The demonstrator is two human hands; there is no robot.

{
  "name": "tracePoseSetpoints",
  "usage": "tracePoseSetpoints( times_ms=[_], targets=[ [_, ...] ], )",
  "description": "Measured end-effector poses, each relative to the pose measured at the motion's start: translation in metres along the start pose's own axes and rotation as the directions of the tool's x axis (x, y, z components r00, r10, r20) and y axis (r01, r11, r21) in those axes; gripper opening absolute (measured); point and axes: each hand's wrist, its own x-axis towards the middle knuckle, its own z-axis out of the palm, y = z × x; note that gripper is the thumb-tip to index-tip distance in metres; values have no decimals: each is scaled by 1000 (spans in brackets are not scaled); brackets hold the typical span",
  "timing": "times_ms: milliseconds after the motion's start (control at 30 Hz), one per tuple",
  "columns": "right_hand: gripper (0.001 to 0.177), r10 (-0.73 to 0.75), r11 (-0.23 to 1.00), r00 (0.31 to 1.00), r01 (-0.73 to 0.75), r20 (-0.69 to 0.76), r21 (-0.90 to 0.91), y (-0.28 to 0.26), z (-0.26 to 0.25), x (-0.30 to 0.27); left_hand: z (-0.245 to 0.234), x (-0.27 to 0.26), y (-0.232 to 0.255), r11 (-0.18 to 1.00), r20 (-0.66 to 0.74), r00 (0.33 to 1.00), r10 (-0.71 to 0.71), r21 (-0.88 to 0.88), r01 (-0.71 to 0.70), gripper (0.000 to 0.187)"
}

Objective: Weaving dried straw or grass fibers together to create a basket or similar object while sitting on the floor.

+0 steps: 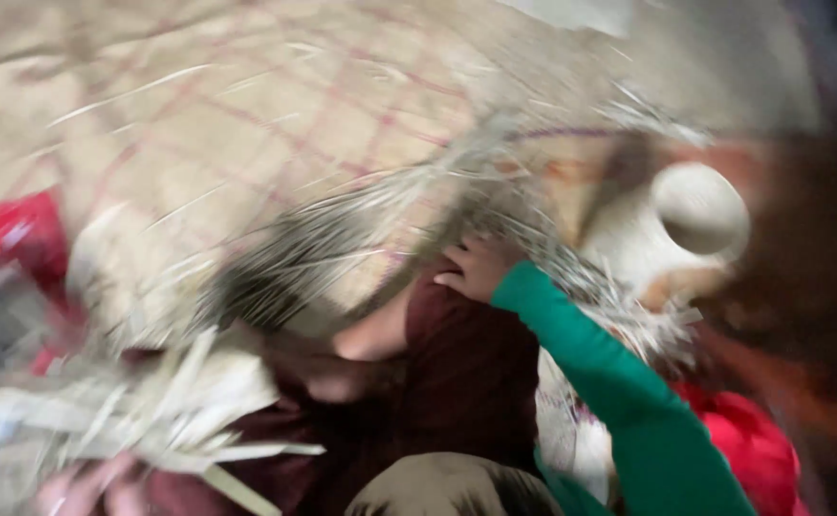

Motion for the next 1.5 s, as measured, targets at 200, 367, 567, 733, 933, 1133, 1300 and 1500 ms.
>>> tracePoseSetpoints(
  times_ms=[200,367,567,733,933,1133,1300,1500],
  targets=[
    [72,-53,991,982,74,181,-109,-11,3,19,56,42,192,994,-232,972,-40,-107,16,10],
    [35,-418,895,907,422,-57,148,14,48,52,61,43,215,980,-245,966,89,-150,-129,6],
    [21,-95,995,974,100,-204,16,-15,79,104,79,42,235,934,-223,954,201,-249,-255,6],
    [53,123,954,991,-134,57,268,-43,69,117,102,39,241,880,-116,951,286,-362,-308,4],
    [44,69,989,992,-81,104,121,-45,99,136,127,36,241,878,-58,952,302,-371,-301,4],
    [36,4,1000,986,-1,164,-17,-39,136,153,67,51,229,919,-181,933,312,-192,-345,4],
    [21,-312,926,948,318,-62,205,-29,131,148,24,44,210,983,-215,964,159,-59,-176,5],
    [29,-75,992,992,85,100,-95,-29,139,159,26,33,174,998,-161,987,13,-55,-22,8]
  ],
)
